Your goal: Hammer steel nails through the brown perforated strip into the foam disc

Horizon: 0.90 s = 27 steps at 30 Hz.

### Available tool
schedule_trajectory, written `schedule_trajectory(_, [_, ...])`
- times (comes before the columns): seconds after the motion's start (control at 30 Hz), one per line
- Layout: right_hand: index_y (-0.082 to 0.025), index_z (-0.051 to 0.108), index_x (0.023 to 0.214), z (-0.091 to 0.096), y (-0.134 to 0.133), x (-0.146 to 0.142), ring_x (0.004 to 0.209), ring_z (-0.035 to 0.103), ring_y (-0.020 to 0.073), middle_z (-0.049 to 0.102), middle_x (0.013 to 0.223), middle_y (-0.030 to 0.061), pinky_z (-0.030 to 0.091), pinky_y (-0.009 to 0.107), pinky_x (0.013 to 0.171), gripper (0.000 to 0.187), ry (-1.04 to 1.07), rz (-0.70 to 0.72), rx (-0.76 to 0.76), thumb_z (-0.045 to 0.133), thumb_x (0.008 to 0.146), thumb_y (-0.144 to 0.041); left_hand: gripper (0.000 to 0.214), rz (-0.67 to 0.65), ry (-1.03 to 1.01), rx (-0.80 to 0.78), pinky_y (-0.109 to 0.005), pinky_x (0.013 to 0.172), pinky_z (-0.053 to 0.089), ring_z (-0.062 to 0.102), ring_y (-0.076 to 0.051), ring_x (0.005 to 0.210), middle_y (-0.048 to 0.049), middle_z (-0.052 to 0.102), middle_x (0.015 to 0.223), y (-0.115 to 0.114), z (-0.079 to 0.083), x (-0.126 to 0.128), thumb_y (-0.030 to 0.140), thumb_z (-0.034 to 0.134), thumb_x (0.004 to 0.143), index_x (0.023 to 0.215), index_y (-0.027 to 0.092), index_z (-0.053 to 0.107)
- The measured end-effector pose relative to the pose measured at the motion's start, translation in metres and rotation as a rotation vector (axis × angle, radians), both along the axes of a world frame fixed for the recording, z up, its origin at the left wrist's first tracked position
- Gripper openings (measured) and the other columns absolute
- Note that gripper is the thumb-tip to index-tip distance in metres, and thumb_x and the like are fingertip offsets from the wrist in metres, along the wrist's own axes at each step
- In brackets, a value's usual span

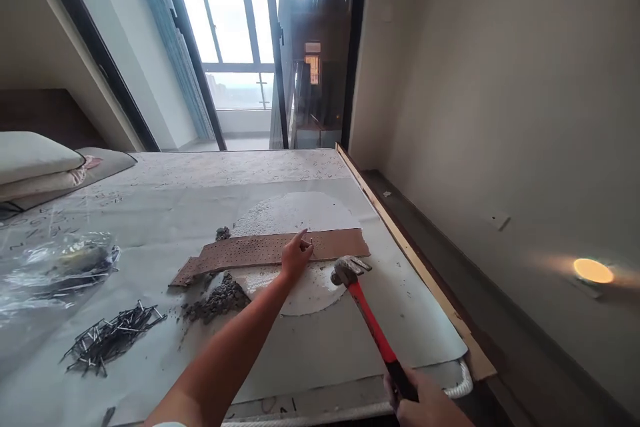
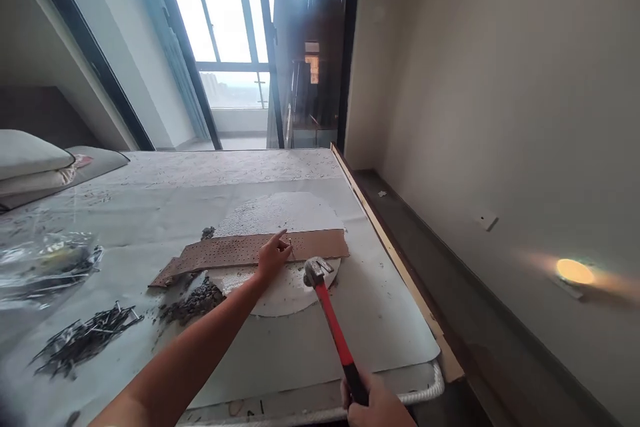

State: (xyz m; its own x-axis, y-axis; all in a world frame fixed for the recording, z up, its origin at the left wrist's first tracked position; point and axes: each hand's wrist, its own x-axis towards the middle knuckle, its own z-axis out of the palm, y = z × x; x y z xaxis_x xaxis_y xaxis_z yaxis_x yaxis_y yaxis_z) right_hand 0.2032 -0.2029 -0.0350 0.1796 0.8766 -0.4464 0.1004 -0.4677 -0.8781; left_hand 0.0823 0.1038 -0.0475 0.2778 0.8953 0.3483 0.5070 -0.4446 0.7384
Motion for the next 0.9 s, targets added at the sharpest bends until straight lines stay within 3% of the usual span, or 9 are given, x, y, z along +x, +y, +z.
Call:
schedule_trajectory(0.13, [-0.022, 0.039, 0.065, 0.053, 0.031, 0.002, 0.026, 0.025, 0.007, 0.025, 0.032, -0.0112, 0.019, 0.02, 0.032, 0.01, 0.062, 0.069, -0.073, 0.038, 0.056, -0.019, 0.053, -0.005, 0.027, 0.011, -0.021, 0.062, 0.042, 0.057, -0.01, 0.061, 0.0022, 0.067, 0.07, -0.004, -0.002, -0.001, 0.018, 0.058, 0.07, 0.123, 0.019, 0.053])
schedule_trajectory(0.23, [-0.023, 0.037, 0.066, 0.082, 0.056, 0.007, 0.024, 0.019, 0.0069, 0.026, 0.027, -0.0118, 0.016, 0.02, 0.028, 0.012, 0.079, 0.106, -0.052, 0.038, 0.055, -0.021, 0.054, -0.003, 0.032, 0.009, -0.021, 0.061, 0.041, 0.056, -0.009, 0.06, 0.0023, 0.067, 0.07, -0.005, -0.002, -0.002, 0.016, 0.058, 0.07, 0.124, 0.02, 0.052])
schedule_trajectory(0.33, [-0.023, 0.036, 0.067, 0.099, 0.078, 0.009, 0.024, 0.021, 0.0069, 0.03, 0.027, -0.0115, 0.019, 0.019, 0.026, 0.015, 0.092, 0.097, -0.011, 0.039, 0.053, -0.022, 0.056, -0.006, 0.034, 0.009, -0.021, 0.061, 0.041, 0.056, -0.009, 0.061, 0.0018, 0.068, 0.072, -0.005, -0.003, -0.003, 0.015, 0.058, 0.07, 0.125, 0.02, 0.05])
schedule_trajectory(0.53, [-0.023, 0.035, 0.066, 0.095, 0.104, -0.004, 0.026, 0.024, 0.0066, 0.031, 0.03, -0.0121, 0.021, 0.019, 0.026, 0.016, 0.041, 0.126, -0.031, 0.039, 0.051, -0.02, 0.065, -0.01, 0.043, 0.01, -0.02, 0.059, 0.041, 0.057, -0.01, 0.062, 0.0024, 0.067, 0.072, -0.004, -0.008, -0.005, 0.015, 0.058, 0.07, 0.133, 0.021, 0.042])
schedule_trajectory(0.63, [-0.023, 0.034, 0.064, 0.093, 0.108, -0.009, 0.027, 0.025, 0.006, 0.032, 0.032, -0.0117, 0.022, 0.018, 0.026, 0.015, 0.041, 0.149, -0.077, 0.039, 0.051, -0.018, 0.072, -0.019, 0.043, 0.008, -0.019, 0.057, 0.039, 0.057, -0.01, 0.062, 0.0033, 0.066, 0.069, -0.005, -0.01, -0.006, 0.014, 0.057, 0.071, 0.138, 0.022, 0.032])
schedule_trajectory(0.8, [-0.023, 0.036, 0.066, 0.099, 0.109, -0.01, 0.026, 0.024, 0.0071, 0.028, 0.029, -0.0125, 0.021, 0.019, 0.026, 0.015, 0.047, 0.104, 0.022, 0.039, 0.052, -0.019, 0.078, -0.023, 0.046, 0.011, -0.02, 0.058, 0.039, 0.056, -0.01, 0.061, 0.0024, 0.066, 0.072, -0.007, -0.008, -0.006, 0.014, 0.057, 0.07, 0.141, 0.021, 0.025])
schedule_trajectory(0.9, [-0.023, 0.035, 0.064, 0.095, 0.111, -0.013, 0.025, 0.024, 0.0068, 0.029, 0.03, -0.0121, 0.021, 0.019, 0.025, 0.015, 0.046, 0.111, -0.05, 0.039, 0.05, -0.02, 0.083, -0.013, 0.046, 0.004, -0.021, 0.057, 0.038, 0.056, -0.011, 0.062, 0.003, 0.066, 0.071, -0.007, -0.009, -0.007, 0.014, 0.057, 0.07, 0.143, 0.02, 0.017])
